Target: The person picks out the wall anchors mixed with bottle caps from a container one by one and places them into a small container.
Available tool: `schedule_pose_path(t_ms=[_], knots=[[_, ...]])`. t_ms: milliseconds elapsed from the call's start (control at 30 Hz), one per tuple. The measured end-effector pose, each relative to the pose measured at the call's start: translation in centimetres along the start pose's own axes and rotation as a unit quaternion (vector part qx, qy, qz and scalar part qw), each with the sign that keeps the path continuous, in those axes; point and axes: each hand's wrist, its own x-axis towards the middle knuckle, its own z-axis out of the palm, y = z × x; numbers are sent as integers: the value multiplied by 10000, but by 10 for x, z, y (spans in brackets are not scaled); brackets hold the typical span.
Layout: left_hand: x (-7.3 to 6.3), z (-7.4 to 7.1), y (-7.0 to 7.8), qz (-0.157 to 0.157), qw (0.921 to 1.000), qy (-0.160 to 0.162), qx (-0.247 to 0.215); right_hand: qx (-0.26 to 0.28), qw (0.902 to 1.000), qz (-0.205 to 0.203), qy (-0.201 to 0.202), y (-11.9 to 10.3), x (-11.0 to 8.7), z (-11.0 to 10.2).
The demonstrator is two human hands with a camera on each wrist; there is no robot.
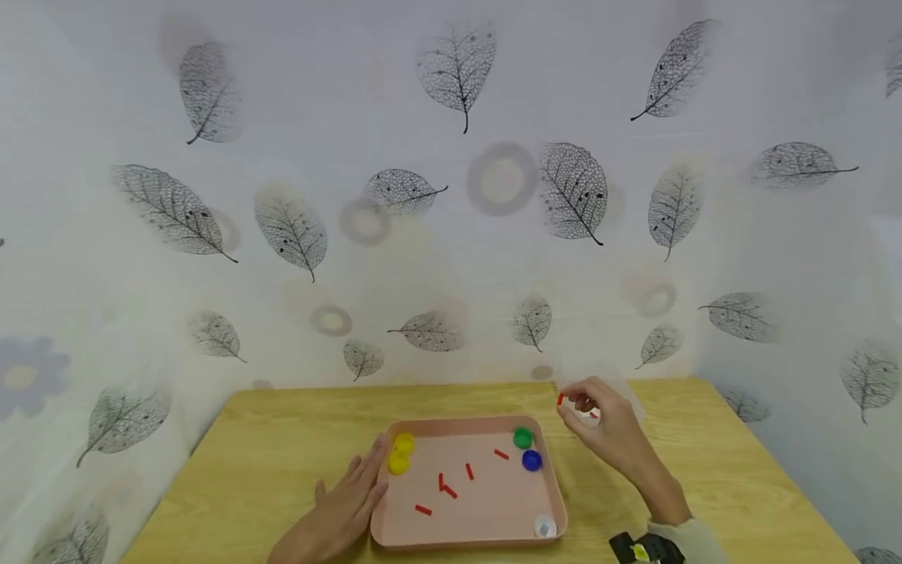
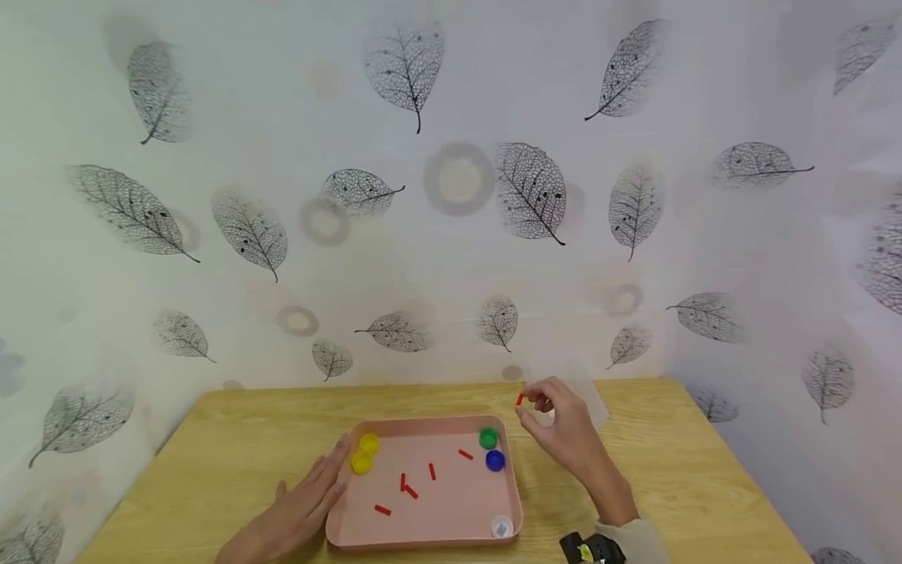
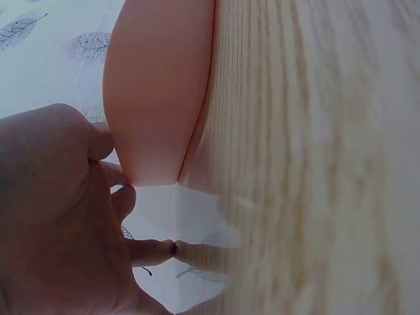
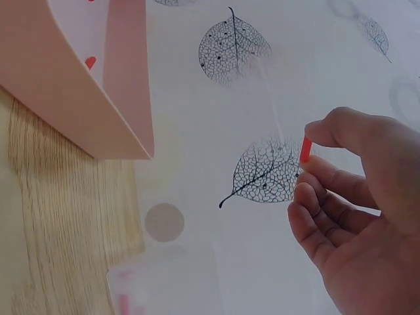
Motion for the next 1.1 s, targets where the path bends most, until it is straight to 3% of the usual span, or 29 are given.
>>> schedule_pose_path(t_ms=[567, 1100], knots=[[2, 2, -2, 34, 9999, -5, 99, -320, 9976, 394, 479, 36, -10, -11], [1, 1, 0, -23, 9999, 15, 133, -303, 9899, 1168, 751, 65, -21, -13]])
